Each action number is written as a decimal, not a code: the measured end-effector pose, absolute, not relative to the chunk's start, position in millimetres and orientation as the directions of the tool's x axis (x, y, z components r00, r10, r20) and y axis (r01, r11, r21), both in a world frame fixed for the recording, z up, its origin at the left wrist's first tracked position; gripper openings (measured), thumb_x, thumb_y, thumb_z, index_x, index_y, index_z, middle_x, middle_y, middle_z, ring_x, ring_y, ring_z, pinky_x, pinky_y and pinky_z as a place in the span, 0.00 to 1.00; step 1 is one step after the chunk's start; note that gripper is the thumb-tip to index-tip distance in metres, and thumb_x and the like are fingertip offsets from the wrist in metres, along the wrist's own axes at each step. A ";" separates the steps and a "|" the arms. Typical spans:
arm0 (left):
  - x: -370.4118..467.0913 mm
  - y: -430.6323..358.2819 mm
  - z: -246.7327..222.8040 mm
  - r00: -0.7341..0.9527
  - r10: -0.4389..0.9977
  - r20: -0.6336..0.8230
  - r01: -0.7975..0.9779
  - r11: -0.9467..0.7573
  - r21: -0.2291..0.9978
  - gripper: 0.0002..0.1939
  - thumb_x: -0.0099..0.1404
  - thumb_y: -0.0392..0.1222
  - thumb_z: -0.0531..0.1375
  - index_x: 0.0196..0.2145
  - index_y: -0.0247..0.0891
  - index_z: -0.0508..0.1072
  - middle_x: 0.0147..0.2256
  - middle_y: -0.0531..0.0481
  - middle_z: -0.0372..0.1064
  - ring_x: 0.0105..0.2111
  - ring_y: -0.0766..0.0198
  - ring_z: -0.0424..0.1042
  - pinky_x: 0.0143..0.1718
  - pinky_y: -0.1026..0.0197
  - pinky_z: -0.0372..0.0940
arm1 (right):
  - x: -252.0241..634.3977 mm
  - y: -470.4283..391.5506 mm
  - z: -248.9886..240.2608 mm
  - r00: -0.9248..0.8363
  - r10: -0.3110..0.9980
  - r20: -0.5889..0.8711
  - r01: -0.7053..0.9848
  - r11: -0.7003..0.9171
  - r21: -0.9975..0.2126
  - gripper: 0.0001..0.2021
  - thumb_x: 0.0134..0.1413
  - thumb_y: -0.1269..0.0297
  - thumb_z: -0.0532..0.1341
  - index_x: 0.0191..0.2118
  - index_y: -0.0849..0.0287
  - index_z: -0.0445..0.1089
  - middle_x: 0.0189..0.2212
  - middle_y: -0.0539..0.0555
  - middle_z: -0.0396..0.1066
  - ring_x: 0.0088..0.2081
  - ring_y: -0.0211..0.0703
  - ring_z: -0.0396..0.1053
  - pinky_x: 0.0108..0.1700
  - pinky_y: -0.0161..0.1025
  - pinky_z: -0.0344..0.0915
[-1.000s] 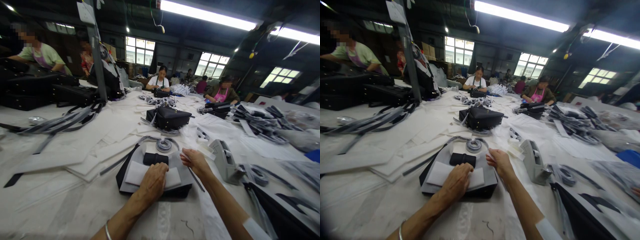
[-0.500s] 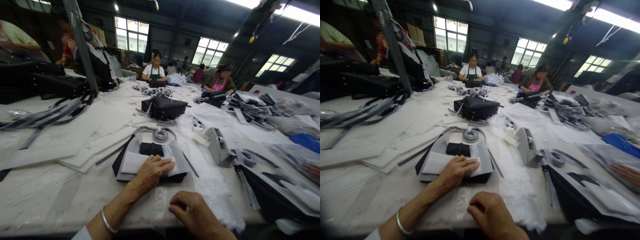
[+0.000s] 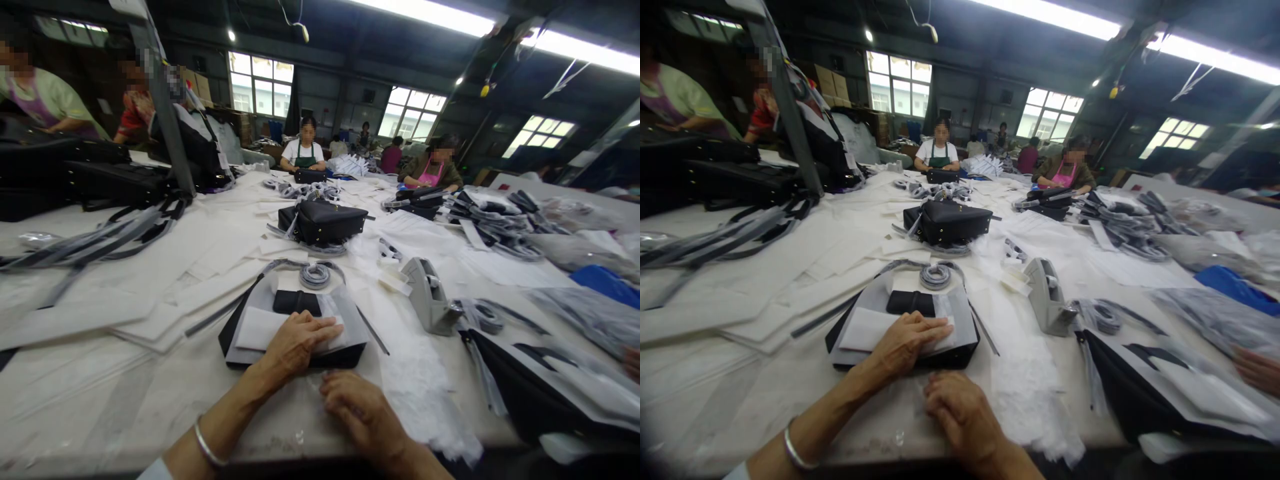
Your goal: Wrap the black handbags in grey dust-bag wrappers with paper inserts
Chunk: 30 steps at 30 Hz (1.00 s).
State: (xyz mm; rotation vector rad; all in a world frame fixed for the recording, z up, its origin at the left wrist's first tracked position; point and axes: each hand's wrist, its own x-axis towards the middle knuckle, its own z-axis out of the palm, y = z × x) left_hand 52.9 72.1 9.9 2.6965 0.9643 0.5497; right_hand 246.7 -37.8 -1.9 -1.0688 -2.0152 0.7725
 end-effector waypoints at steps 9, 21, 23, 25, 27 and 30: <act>54.5 74.4 9.0 0.694 0.676 0.249 0.584 -0.730 0.355 0.23 0.73 0.33 0.50 0.60 0.55 0.68 0.59 0.55 0.67 0.42 0.61 0.66 0.40 0.55 0.58 | 309.7 -47.8 24.7 -0.282 0.959 0.037 0.487 0.176 -0.855 0.15 0.65 0.52 0.57 0.33 0.52 0.76 0.34 0.54 0.79 0.40 0.48 0.77 0.52 0.42 0.69; 48.6 72.6 6.3 0.802 0.550 0.232 0.508 -0.833 0.219 0.25 0.71 0.36 0.56 0.62 0.54 0.63 0.60 0.56 0.66 0.40 0.60 0.63 0.40 0.56 0.56 | 260.8 50.1 84.9 -0.277 0.956 0.100 0.732 0.277 -0.622 0.15 0.68 0.58 0.55 0.39 0.56 0.77 0.39 0.52 0.79 0.41 0.43 0.75 0.47 0.34 0.66; 49.6 72.0 6.2 0.802 0.550 0.234 0.516 -0.834 0.192 0.25 0.71 0.37 0.57 0.63 0.54 0.62 0.60 0.57 0.66 0.39 0.60 0.63 0.39 0.55 0.56 | 242.2 92.3 81.7 -0.331 0.944 -0.002 0.836 0.292 -0.464 0.15 0.69 0.61 0.52 0.43 0.57 0.76 0.44 0.56 0.78 0.46 0.46 0.73 0.51 0.37 0.64; 50.7 71.0 5.7 0.795 0.562 0.228 0.532 -0.827 0.185 0.25 0.71 0.38 0.57 0.63 0.55 0.62 0.59 0.56 0.67 0.39 0.60 0.63 0.39 0.55 0.56 | 225.4 123.1 69.5 -0.345 0.935 -0.084 0.871 0.286 -0.398 0.16 0.68 0.57 0.54 0.40 0.59 0.77 0.41 0.59 0.79 0.44 0.50 0.75 0.49 0.42 0.66; 51.4 70.2 4.6 0.789 0.571 0.228 0.539 -0.821 0.190 0.24 0.72 0.38 0.56 0.62 0.54 0.63 0.59 0.54 0.67 0.40 0.60 0.64 0.40 0.56 0.56 | 215.5 139.5 55.2 -0.348 0.928 -0.132 0.891 0.283 -0.356 0.19 0.68 0.53 0.53 0.40 0.59 0.77 0.38 0.61 0.79 0.43 0.54 0.75 0.47 0.45 0.67; 51.5 69.9 1.7 0.782 0.575 0.241 0.537 -0.818 0.208 0.23 0.72 0.38 0.55 0.62 0.53 0.63 0.59 0.52 0.67 0.41 0.60 0.64 0.41 0.56 0.57 | 217.0 143.7 40.1 -0.352 0.923 -0.155 0.910 0.299 -0.288 0.21 0.70 0.51 0.48 0.49 0.54 0.75 0.40 0.61 0.78 0.44 0.56 0.75 0.47 0.49 0.67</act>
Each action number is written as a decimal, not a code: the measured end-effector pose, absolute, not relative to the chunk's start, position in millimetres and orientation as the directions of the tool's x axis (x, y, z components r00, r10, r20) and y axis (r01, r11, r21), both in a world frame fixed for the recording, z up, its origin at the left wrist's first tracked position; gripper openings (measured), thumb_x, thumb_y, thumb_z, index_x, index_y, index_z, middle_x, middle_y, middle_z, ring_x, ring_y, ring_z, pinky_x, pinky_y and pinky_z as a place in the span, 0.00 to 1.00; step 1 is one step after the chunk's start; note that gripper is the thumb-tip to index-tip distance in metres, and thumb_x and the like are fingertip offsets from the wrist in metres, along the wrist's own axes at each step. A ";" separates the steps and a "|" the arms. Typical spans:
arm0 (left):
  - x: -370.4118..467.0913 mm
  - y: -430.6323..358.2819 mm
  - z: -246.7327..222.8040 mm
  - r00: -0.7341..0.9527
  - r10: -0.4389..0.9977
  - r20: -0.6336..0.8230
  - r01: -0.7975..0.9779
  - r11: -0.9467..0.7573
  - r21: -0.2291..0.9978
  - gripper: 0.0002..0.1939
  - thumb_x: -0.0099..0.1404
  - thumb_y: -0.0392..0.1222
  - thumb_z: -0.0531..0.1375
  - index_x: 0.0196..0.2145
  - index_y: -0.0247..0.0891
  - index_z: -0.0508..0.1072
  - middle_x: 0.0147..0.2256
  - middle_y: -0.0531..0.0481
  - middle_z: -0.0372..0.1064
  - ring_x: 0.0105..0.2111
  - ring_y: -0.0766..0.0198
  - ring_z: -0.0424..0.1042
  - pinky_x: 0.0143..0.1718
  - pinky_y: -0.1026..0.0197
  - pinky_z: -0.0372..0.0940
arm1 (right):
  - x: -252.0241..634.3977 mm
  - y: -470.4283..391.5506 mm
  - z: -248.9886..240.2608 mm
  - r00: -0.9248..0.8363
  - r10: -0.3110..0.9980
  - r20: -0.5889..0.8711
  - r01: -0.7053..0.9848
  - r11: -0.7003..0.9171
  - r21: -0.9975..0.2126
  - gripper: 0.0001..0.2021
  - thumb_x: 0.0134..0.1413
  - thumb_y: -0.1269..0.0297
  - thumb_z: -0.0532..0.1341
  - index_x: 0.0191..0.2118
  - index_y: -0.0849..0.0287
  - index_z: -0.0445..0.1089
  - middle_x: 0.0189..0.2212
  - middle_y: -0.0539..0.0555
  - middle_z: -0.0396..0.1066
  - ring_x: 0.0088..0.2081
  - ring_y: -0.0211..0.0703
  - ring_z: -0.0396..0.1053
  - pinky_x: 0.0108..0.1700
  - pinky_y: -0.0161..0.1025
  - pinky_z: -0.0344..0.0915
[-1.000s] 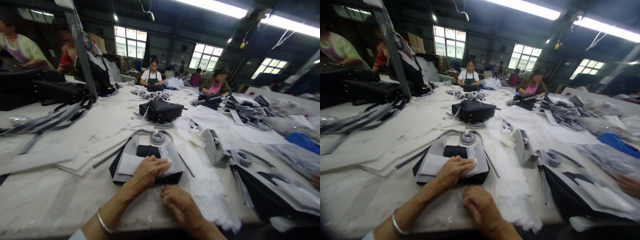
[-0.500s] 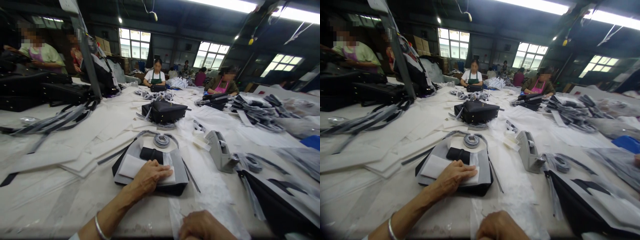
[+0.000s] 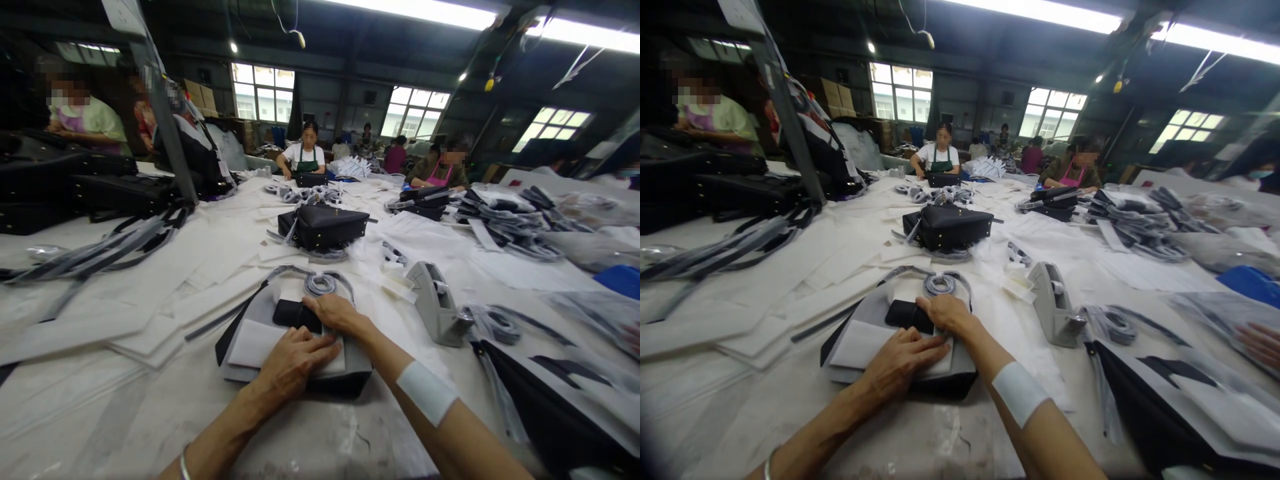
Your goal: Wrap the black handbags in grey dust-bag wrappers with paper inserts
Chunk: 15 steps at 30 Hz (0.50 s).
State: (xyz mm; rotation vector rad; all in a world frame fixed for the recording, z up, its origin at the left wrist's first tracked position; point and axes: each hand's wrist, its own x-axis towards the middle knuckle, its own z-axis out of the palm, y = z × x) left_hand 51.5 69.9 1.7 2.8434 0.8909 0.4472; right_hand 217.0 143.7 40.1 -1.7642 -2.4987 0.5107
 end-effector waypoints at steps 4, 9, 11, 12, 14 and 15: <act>51.3 70.0 -1.3 0.775 0.573 0.268 0.524 -0.819 0.235 0.23 0.72 0.38 0.55 0.62 0.54 0.64 0.60 0.53 0.67 0.42 0.60 0.64 0.41 0.55 0.57 | 236.1 138.3 31.8 -0.349 0.925 -0.149 0.924 0.313 -0.218 0.17 0.70 0.55 0.51 0.57 0.45 0.70 0.38 0.58 0.78 0.43 0.56 0.75 0.48 0.52 0.66; 51.0 70.0 0.0 0.790 0.559 0.254 0.500 -0.826 0.261 0.24 0.72 0.36 0.56 0.62 0.55 0.64 0.60 0.56 0.66 0.43 0.60 0.64 0.43 0.55 0.57 | 249.3 133.4 30.4 -0.305 0.946 -0.112 0.940 0.281 -0.194 0.18 0.69 0.51 0.51 0.50 0.48 0.76 0.36 0.59 0.79 0.41 0.56 0.75 0.47 0.51 0.65; 50.0 70.4 1.1 0.798 0.550 0.248 0.482 -0.828 0.287 0.22 0.72 0.37 0.55 0.61 0.55 0.65 0.60 0.57 0.66 0.43 0.60 0.64 0.43 0.55 0.56 | 252.0 128.5 34.7 -0.297 0.951 -0.087 0.939 0.275 -0.205 0.20 0.70 0.51 0.49 0.47 0.51 0.77 0.37 0.58 0.79 0.41 0.55 0.75 0.46 0.48 0.66; 49.3 70.7 1.4 0.803 0.541 0.250 0.469 -0.832 0.296 0.22 0.73 0.38 0.55 0.61 0.56 0.65 0.60 0.58 0.66 0.43 0.60 0.64 0.43 0.54 0.56 | 253.8 124.8 37.5 -0.296 0.952 -0.073 0.937 0.275 -0.214 0.22 0.71 0.51 0.46 0.46 0.52 0.77 0.38 0.58 0.79 0.42 0.53 0.75 0.45 0.46 0.66; 48.1 71.2 1.8 0.814 0.520 0.258 0.442 -0.844 0.305 0.21 0.74 0.39 0.54 0.60 0.56 0.65 0.60 0.59 0.67 0.42 0.60 0.64 0.43 0.54 0.55 | 258.5 114.6 42.9 -0.306 0.951 -0.041 0.929 0.289 -0.231 0.24 0.73 0.54 0.43 0.46 0.53 0.76 0.43 0.56 0.78 0.44 0.49 0.74 0.46 0.42 0.66; 47.6 71.4 1.9 0.820 0.509 0.260 0.430 -0.850 0.305 0.20 0.74 0.39 0.54 0.60 0.56 0.66 0.60 0.58 0.67 0.43 0.60 0.64 0.43 0.54 0.55 | 261.0 108.4 44.8 -0.318 0.948 -0.025 0.923 0.304 -0.237 0.23 0.73 0.55 0.43 0.48 0.53 0.75 0.46 0.55 0.77 0.47 0.47 0.74 0.48 0.40 0.65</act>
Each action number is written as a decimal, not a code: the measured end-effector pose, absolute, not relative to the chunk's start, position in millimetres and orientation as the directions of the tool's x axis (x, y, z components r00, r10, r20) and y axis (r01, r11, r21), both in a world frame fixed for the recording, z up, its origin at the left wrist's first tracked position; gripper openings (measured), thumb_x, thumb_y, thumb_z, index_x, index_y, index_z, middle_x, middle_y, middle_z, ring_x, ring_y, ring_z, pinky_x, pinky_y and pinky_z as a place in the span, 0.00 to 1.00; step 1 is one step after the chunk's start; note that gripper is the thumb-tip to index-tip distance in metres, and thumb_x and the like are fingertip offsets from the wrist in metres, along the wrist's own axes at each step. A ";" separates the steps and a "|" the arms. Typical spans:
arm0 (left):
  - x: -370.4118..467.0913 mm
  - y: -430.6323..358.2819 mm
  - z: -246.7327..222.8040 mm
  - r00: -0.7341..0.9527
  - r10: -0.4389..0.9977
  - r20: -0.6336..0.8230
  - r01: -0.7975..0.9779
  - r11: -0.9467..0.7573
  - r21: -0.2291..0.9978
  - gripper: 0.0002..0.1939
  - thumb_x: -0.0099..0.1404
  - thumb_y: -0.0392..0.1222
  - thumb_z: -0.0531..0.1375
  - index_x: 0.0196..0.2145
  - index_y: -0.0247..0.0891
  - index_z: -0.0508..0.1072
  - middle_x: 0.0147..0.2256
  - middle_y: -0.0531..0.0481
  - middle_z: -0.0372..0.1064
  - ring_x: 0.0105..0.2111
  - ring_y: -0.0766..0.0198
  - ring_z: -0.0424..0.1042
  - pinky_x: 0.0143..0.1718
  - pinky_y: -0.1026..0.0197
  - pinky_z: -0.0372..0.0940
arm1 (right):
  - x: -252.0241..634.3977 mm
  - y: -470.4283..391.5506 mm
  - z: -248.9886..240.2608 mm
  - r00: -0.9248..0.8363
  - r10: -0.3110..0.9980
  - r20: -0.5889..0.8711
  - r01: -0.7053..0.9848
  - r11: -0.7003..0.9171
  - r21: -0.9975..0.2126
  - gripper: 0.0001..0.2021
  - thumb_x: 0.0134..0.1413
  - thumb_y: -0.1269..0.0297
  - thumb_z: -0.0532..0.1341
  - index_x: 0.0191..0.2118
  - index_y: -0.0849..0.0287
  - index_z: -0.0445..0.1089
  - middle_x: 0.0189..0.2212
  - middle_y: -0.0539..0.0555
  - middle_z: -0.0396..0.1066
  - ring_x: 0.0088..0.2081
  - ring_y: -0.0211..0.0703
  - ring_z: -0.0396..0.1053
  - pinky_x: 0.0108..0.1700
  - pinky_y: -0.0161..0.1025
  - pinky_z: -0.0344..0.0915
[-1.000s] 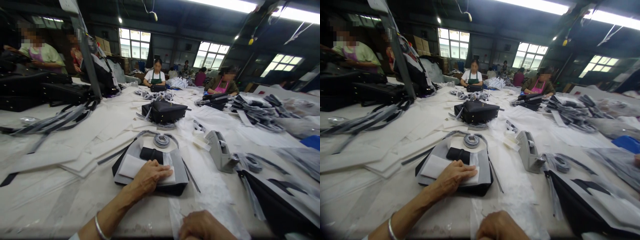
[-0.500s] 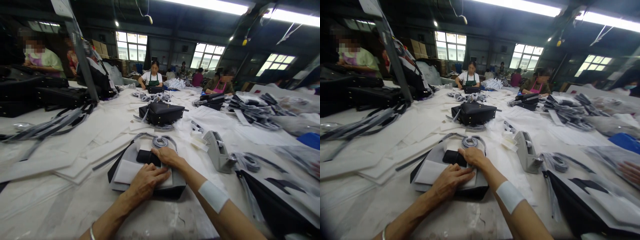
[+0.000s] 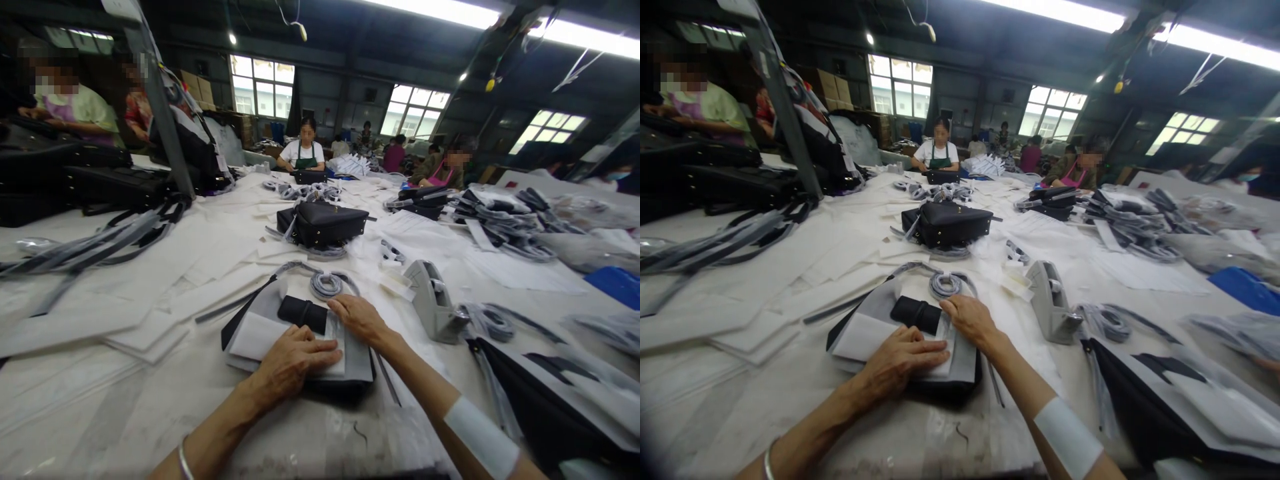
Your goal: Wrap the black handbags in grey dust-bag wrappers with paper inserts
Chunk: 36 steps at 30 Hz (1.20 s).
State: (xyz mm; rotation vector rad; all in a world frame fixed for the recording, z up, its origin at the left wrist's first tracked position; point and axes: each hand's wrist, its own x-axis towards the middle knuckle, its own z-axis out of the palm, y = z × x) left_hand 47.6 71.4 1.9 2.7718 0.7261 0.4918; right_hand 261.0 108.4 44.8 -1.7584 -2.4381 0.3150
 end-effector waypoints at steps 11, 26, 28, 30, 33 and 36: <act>44.3 72.4 -1.4 0.856 0.431 0.286 0.355 -0.891 0.281 0.20 0.73 0.39 0.55 0.59 0.56 0.67 0.58 0.59 0.69 0.43 0.60 0.63 0.43 0.55 0.54 | 262.8 85.3 44.0 -0.395 0.918 -0.046 0.917 0.391 -0.073 0.12 0.65 0.62 0.58 0.36 0.60 0.78 0.37 0.60 0.79 0.45 0.51 0.74 0.63 0.50 0.52; 45.3 71.2 -2.2 0.843 0.429 0.325 0.346 -0.894 0.284 0.23 0.70 0.35 0.58 0.59 0.55 0.67 0.59 0.59 0.68 0.44 0.60 0.63 0.43 0.55 0.54 | 289.1 -72.7 32.4 -0.827 0.507 0.244 0.506 0.860 -0.074 0.17 0.66 0.59 0.58 0.57 0.59 0.68 0.53 0.55 0.75 0.57 0.46 0.68 0.65 0.44 0.59; 45.1 70.7 -0.3 0.837 0.437 0.330 0.343 -0.888 0.306 0.22 0.71 0.35 0.57 0.58 0.56 0.69 0.58 0.59 0.69 0.44 0.59 0.64 0.43 0.55 0.54 | 289.0 -83.5 11.0 -0.823 0.505 0.261 0.534 0.844 0.048 0.18 0.67 0.64 0.56 0.60 0.60 0.66 0.56 0.56 0.72 0.60 0.49 0.66 0.63 0.47 0.61; 44.1 69.8 4.4 0.836 0.443 0.324 0.338 -0.880 0.333 0.21 0.71 0.35 0.56 0.57 0.56 0.69 0.58 0.60 0.69 0.44 0.59 0.64 0.44 0.55 0.54 | 282.9 -84.0 -6.7 -0.759 0.557 0.338 0.599 0.800 0.026 0.17 0.66 0.71 0.53 0.58 0.60 0.67 0.53 0.58 0.74 0.57 0.49 0.68 0.60 0.48 0.65; 40.6 68.7 12.8 0.850 0.432 0.301 0.315 -0.876 0.366 0.18 0.71 0.43 0.59 0.57 0.54 0.69 0.58 0.58 0.69 0.47 0.59 0.65 0.47 0.55 0.55 | 264.8 -78.5 -17.6 -0.639 0.610 0.468 0.619 0.769 -0.157 0.14 0.66 0.73 0.51 0.50 0.61 0.71 0.42 0.59 0.78 0.47 0.48 0.74 0.55 0.49 0.69; 37.8 67.9 14.9 0.874 0.399 0.277 0.294 -0.888 0.353 0.23 0.67 0.51 0.63 0.59 0.54 0.68 0.58 0.57 0.68 0.49 0.57 0.65 0.48 0.55 0.56 | 247.4 -73.3 -14.6 -0.531 0.629 0.568 0.551 0.766 -0.333 0.15 0.64 0.77 0.50 0.47 0.60 0.72 0.37 0.58 0.78 0.42 0.46 0.75 0.49 0.45 0.71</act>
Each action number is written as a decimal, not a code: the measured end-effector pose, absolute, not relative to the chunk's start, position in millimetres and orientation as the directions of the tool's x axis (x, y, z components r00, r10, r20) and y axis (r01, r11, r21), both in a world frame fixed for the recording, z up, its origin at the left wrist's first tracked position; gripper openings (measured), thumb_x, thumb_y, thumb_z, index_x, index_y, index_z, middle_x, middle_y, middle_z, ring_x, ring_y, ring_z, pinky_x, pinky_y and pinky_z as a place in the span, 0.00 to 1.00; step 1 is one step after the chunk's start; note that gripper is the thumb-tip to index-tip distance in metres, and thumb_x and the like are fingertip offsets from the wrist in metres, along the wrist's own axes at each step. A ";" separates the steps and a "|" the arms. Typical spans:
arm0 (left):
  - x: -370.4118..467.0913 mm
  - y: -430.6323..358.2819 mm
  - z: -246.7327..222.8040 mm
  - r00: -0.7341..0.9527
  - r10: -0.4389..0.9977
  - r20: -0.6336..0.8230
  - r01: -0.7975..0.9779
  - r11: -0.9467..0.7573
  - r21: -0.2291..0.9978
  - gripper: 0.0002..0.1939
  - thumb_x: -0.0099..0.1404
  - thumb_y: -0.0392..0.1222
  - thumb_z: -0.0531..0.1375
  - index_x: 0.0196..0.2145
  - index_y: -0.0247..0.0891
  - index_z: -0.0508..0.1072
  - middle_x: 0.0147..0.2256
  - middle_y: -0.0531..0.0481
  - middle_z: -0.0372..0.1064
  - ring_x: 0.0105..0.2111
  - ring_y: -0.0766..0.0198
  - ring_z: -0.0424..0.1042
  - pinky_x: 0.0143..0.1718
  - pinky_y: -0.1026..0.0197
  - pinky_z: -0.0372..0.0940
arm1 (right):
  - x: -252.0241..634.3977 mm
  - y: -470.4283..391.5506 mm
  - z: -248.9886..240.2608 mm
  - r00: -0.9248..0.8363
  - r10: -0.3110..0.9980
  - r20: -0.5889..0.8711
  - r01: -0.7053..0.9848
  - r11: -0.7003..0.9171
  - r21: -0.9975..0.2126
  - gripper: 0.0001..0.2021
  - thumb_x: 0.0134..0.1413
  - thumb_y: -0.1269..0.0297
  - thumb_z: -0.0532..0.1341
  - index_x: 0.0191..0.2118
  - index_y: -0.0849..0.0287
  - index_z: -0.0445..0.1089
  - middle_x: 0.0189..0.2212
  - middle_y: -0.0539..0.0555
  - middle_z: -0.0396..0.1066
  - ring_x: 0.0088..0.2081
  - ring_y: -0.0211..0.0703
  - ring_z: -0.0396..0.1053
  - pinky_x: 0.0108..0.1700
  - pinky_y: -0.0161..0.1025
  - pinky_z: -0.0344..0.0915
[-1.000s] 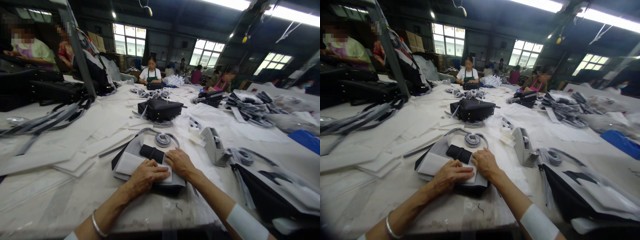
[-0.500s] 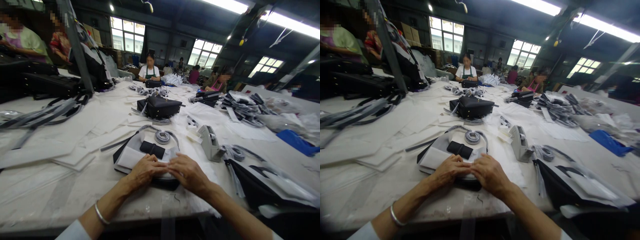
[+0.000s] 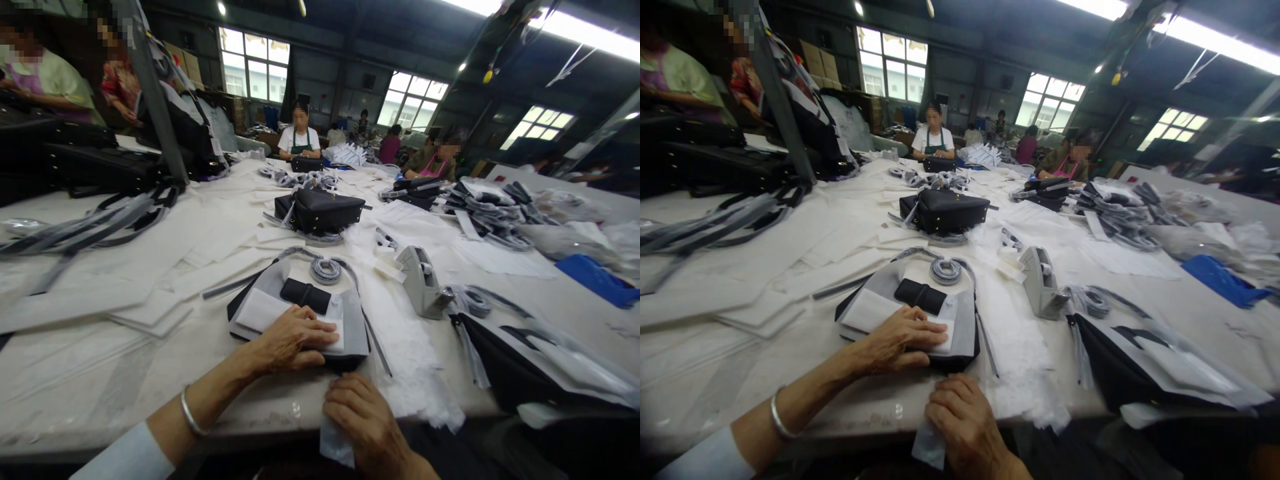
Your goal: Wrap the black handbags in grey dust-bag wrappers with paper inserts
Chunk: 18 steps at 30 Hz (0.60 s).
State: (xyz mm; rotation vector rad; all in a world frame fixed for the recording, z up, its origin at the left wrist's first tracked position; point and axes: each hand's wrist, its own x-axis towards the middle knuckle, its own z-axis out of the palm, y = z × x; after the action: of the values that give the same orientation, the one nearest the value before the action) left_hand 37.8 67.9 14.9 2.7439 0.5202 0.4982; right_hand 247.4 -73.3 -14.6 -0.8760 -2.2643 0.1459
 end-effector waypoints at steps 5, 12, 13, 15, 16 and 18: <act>47.1 63.5 5.2 0.847 0.452 0.279 0.377 -0.882 0.282 0.21 0.67 0.51 0.63 0.57 0.53 0.69 0.59 0.56 0.68 0.48 0.56 0.65 0.48 0.53 0.56 | 246.1 -47.9 2.4 -0.254 0.812 0.526 0.484 0.577 -0.657 0.09 0.60 0.71 0.60 0.43 0.57 0.76 0.34 0.54 0.80 0.34 0.43 0.78 0.38 0.34 0.74; 58.7 67.3 10.3 0.807 0.516 0.289 0.445 -0.852 0.277 0.26 0.64 0.51 0.66 0.58 0.49 0.69 0.60 0.52 0.67 0.48 0.53 0.66 0.48 0.52 0.59 | 248.1 -28.9 7.8 -0.108 0.863 0.494 0.441 0.487 -0.754 0.07 0.61 0.63 0.64 0.37 0.57 0.79 0.32 0.53 0.80 0.33 0.43 0.78 0.37 0.34 0.74; 57.8 68.3 10.9 0.814 0.504 0.288 0.432 -0.858 0.279 0.29 0.61 0.49 0.68 0.59 0.49 0.68 0.60 0.52 0.67 0.48 0.53 0.66 0.48 0.52 0.60 | 243.1 -36.7 1.3 -0.149 0.834 0.531 0.441 0.536 -0.720 0.08 0.62 0.63 0.62 0.38 0.58 0.78 0.32 0.53 0.80 0.33 0.43 0.78 0.37 0.34 0.74; 55.6 70.5 9.0 0.820 0.490 0.295 0.417 -0.865 0.278 0.30 0.60 0.46 0.68 0.60 0.49 0.68 0.60 0.52 0.67 0.48 0.53 0.67 0.47 0.52 0.62 | 232.2 -57.6 -16.1 -0.231 0.772 0.592 0.438 0.626 -0.645 0.11 0.65 0.61 0.59 0.38 0.58 0.77 0.32 0.54 0.80 0.34 0.42 0.78 0.40 0.35 0.73; 54.4 72.2 6.3 0.815 0.490 0.308 0.417 -0.866 0.275 0.28 0.62 0.45 0.67 0.59 0.49 0.68 0.59 0.52 0.68 0.48 0.53 0.68 0.47 0.52 0.62 | 227.8 -69.4 -25.5 -0.269 0.753 0.601 0.436 0.651 -0.621 0.12 0.66 0.60 0.57 0.37 0.58 0.77 0.31 0.54 0.80 0.34 0.42 0.78 0.41 0.36 0.73; 52.8 78.0 -1.4 0.805 0.482 0.347 0.409 -0.873 0.264 0.25 0.65 0.46 0.63 0.60 0.49 0.68 0.58 0.52 0.69 0.46 0.54 0.69 0.47 0.52 0.64 | 224.4 -94.2 -42.1 -0.349 0.769 0.535 0.463 0.638 -0.615 0.16 0.67 0.56 0.56 0.35 0.58 0.76 0.29 0.52 0.79 0.31 0.39 0.77 0.40 0.32 0.72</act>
State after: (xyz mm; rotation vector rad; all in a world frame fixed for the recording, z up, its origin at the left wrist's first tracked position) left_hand 52.8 78.0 -1.4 2.8144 0.7015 0.6112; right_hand 224.4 -94.2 -42.1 -0.9631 -2.0059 0.4553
